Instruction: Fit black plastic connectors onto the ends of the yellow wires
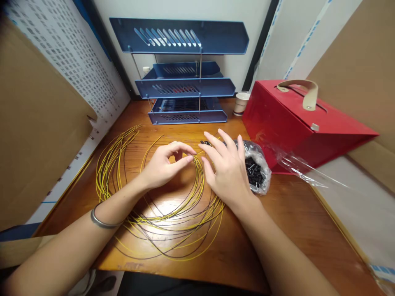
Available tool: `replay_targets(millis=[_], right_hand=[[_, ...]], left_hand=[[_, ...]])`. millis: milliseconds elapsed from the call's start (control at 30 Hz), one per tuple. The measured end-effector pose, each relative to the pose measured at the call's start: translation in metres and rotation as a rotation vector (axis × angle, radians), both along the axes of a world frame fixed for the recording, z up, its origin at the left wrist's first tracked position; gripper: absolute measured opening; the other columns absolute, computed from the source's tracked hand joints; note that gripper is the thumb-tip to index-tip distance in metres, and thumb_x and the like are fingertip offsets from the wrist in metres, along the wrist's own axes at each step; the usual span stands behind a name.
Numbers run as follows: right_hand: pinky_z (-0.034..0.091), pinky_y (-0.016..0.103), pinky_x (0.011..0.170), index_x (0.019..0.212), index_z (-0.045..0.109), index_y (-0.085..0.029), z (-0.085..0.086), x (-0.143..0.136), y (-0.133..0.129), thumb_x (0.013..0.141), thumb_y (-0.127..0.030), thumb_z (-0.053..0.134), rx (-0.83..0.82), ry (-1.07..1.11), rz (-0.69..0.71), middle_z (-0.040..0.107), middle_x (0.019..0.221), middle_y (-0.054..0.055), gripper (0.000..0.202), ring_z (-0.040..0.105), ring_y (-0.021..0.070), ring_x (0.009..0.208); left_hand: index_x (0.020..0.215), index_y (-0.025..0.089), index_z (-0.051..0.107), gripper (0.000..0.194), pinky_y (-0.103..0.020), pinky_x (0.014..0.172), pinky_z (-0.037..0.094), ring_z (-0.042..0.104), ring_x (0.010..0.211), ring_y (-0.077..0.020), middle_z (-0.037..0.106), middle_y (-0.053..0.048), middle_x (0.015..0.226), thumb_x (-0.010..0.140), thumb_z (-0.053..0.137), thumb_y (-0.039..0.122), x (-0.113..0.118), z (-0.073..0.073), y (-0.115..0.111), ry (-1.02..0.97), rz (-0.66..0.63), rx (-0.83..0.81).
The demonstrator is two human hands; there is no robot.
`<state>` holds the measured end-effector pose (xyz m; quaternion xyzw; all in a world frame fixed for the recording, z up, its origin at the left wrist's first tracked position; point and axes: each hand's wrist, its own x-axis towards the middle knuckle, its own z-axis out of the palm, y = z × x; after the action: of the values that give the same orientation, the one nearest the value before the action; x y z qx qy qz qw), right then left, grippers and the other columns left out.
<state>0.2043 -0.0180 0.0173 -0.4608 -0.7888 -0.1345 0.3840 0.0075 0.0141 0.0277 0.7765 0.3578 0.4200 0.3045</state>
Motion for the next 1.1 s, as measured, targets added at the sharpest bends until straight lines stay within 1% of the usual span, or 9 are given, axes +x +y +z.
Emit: replay_targets(millis=[100, 200, 467, 567, 667, 833, 933, 1033, 1100], right_hand=[[0.023, 0.069, 0.116, 0.104, 0.072, -0.023, -0.001, 0.0, 0.0, 0.095, -0.02, 0.062, 0.029, 0.026, 0.018, 0.076, 0.115, 0.004, 0.014, 0.058, 0.0335, 0.126], [0.023, 0.066, 0.117, 0.1, 0.074, -0.024, -0.002, 0.0, 0.0, 0.095, -0.02, 0.063, 0.05, 0.024, 0.048, 0.078, 0.097, 0.0, 0.013, 0.064, 0.0291, 0.113], [0.021, 0.063, 0.118, 0.1, 0.073, -0.023, -0.003, -0.007, -0.003, 0.094, -0.022, 0.062, 0.049, 0.023, -0.012, 0.076, 0.088, 0.002, 0.012, 0.066, 0.0265, 0.1], [0.017, 0.067, 0.118, 0.12, 0.068, -0.022, -0.001, -0.007, -0.004, 0.092, -0.023, 0.063, 0.014, 0.059, -0.107, 0.074, 0.116, 0.008, 0.028, 0.06, 0.0328, 0.12], [0.018, 0.068, 0.118, 0.132, 0.06, -0.022, 0.002, -0.005, -0.004, 0.09, -0.023, 0.064, 0.014, 0.102, -0.174, 0.063, 0.138, 0.013, 0.041, 0.052, 0.0356, 0.132], [0.031, 0.058, 0.114, 0.121, 0.064, -0.022, -0.001, -0.007, -0.004, 0.092, -0.025, 0.062, -0.051, 0.084, -0.101, 0.072, 0.116, 0.01, 0.029, 0.063, 0.0298, 0.111], [0.04, 0.05, 0.102, 0.109, 0.068, -0.019, -0.002, -0.009, -0.006, 0.093, -0.025, 0.062, -0.098, 0.043, -0.015, 0.074, 0.103, 0.008, 0.018, 0.064, 0.0275, 0.099], [0.041, 0.046, 0.091, 0.098, 0.07, -0.019, -0.004, -0.012, -0.008, 0.092, -0.026, 0.064, -0.153, -0.003, 0.032, 0.073, 0.094, 0.006, 0.011, 0.062, 0.0269, 0.092], [0.041, 0.043, 0.085, 0.094, 0.07, -0.019, -0.004, -0.014, -0.009, 0.091, -0.026, 0.065, -0.178, -0.014, 0.04, 0.073, 0.089, 0.006, 0.01, 0.061, 0.0261, 0.088]], left_hand=[[0.096, 0.018, 0.074, 0.011, -0.028, 0.071, 0.044, 0.058, 0.072, -0.0132, 0.074, -0.001, 0.086, 0.089, 0.067, 0.024, 0.001, 0.002, -0.002, 0.006, -0.026, 0.018], [0.096, 0.019, 0.075, 0.012, -0.029, 0.072, 0.045, 0.059, 0.072, -0.0134, 0.075, -0.001, 0.088, 0.089, 0.07, 0.027, 0.002, 0.003, -0.003, 0.026, -0.028, 0.047], [0.086, 0.021, 0.077, 0.008, -0.027, 0.069, 0.044, 0.057, 0.072, -0.0143, 0.071, 0.0, 0.075, 0.088, 0.071, 0.025, -0.001, 0.005, -0.001, 0.101, 0.033, 0.119], [0.085, 0.021, 0.077, 0.014, -0.028, 0.071, 0.044, 0.057, 0.072, -0.0147, 0.073, -0.001, 0.079, 0.088, 0.07, 0.032, -0.017, 0.004, 0.015, 0.076, 0.187, 0.142], [0.083, 0.019, 0.076, 0.017, -0.029, 0.07, 0.044, 0.056, 0.067, -0.0152, 0.072, -0.001, 0.076, 0.086, 0.069, 0.034, -0.046, 0.0, 0.04, 0.102, 0.492, 0.142], [0.089, 0.017, 0.077, 0.022, -0.032, 0.081, 0.047, 0.065, 0.083, -0.0208, 0.075, -0.006, 0.089, 0.086, 0.063, 0.034, -0.092, -0.009, 0.068, 0.237, 0.926, 0.083], [0.105, 0.018, 0.077, 0.032, -0.032, 0.081, 0.048, 0.066, 0.081, -0.0225, 0.074, -0.006, 0.084, 0.087, 0.061, 0.038, -0.099, -0.014, 0.072, 0.29, 0.933, -0.017], [0.139, 0.018, 0.058, 0.059, -0.035, 0.083, 0.049, 0.068, 0.084, -0.0259, 0.074, -0.006, 0.084, 0.084, 0.065, 0.039, -0.094, -0.016, 0.07, 0.361, 0.885, -0.063], [0.145, 0.019, 0.05, 0.067, -0.039, 0.084, 0.05, 0.069, 0.091, -0.0311, 0.075, -0.009, 0.088, 0.083, 0.067, 0.04, -0.089, -0.015, 0.067, 0.429, 0.934, -0.067]])
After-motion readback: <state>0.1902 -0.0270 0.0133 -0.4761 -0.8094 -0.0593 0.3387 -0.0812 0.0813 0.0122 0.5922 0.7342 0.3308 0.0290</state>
